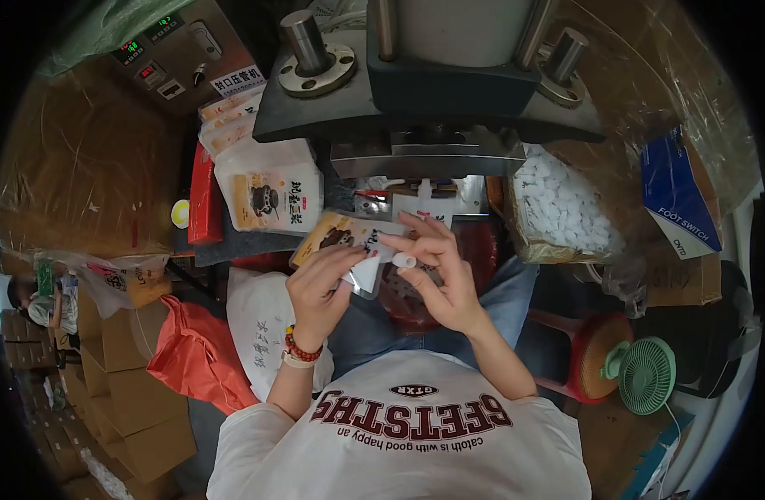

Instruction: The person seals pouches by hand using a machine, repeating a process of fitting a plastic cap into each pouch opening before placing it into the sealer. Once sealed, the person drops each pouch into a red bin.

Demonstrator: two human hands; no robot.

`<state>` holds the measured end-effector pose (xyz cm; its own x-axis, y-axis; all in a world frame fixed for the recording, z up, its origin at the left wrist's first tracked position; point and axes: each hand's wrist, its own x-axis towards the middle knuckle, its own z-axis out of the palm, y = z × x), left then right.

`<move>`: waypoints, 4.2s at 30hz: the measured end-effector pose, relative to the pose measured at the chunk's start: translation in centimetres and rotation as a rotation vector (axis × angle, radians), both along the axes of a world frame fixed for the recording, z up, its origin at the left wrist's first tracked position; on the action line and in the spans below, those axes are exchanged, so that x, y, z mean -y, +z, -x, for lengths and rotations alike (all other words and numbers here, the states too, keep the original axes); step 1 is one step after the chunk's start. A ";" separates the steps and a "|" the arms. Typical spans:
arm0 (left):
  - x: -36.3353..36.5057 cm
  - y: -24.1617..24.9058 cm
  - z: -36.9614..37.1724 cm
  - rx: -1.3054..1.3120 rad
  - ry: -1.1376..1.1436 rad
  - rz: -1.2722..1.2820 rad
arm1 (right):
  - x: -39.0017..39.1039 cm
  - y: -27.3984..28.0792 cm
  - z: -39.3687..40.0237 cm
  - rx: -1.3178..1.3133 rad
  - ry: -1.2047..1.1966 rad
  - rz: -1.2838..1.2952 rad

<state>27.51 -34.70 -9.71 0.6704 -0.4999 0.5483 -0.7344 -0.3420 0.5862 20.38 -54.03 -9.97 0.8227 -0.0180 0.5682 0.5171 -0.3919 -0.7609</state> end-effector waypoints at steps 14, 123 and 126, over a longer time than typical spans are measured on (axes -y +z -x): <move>7.1 -5.7 -1.5 -1.154 -0.204 0.380 | 7.5 2.7 2.6 -0.067 -0.781 0.097; -3.2 -2.9 -6.0 0.195 0.445 -0.530 | 12.2 -0.1 2.5 -0.230 -0.891 0.383; -7.1 -5.1 -5.4 0.212 0.229 -0.640 | 8.6 1.3 2.2 -0.175 -0.565 -0.345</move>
<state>32.90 -27.55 -14.85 0.7087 -0.6263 0.3247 -0.6787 -0.7309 0.0717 18.16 -62.63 -8.70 0.7132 -0.6278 0.3120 0.1622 -0.2852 -0.9447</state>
